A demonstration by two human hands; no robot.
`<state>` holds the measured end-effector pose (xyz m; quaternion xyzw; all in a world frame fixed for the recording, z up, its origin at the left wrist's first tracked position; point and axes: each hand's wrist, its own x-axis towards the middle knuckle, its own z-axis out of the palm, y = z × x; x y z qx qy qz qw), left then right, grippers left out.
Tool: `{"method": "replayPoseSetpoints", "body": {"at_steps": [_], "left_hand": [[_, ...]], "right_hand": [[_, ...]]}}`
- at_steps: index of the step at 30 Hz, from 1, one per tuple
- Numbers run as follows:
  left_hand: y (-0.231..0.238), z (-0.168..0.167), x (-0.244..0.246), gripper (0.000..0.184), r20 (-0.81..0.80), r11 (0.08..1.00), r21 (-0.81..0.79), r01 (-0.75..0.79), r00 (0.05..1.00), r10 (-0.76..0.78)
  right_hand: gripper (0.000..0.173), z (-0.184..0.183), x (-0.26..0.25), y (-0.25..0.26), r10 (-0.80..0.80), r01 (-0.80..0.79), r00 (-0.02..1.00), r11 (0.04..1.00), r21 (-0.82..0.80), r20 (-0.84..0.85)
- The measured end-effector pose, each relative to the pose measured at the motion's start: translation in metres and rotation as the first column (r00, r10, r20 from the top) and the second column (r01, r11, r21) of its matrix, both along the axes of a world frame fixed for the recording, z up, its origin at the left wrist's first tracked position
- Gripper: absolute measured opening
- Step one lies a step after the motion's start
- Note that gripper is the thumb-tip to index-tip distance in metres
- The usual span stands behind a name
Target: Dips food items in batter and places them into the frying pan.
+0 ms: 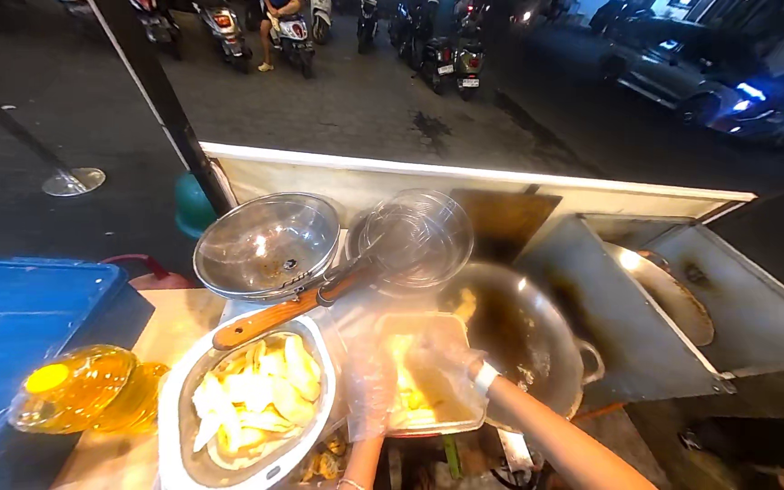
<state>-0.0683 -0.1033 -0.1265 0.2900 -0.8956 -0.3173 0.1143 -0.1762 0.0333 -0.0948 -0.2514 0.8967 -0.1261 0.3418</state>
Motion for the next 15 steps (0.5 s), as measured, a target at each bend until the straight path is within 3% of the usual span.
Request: {"method": "replayPoseSetpoints", "body": {"at_steps": [3,6,11,15], "left_hand": [[0.0,-0.003,-0.001,0.027,0.01,1.0,-0.01,0.019,1.0,-0.019],[-0.002,-0.004,-0.003,0.026,0.015,1.0,-0.014,0.0,1.0,0.001],[0.0,-0.003,-0.002,0.026,0.005,1.0,-0.001,0.008,1.0,-0.008],[0.0,-0.001,-0.001,0.024,0.001,1.0,-0.008,-0.015,1.0,0.015]], "right_hand": [[0.032,-0.006,0.002,-0.001,-0.004,0.014,0.998,0.989,0.149,-0.07],[0.031,-0.005,-0.005,-0.005,0.007,0.016,0.977,0.994,0.109,-0.213],[0.04,-0.04,0.004,0.003,0.238,-0.214,0.964,0.959,0.184,-0.122],[0.043,-0.029,0.006,0.004,0.088,-0.087,0.994,0.996,0.021,-0.069]]}}
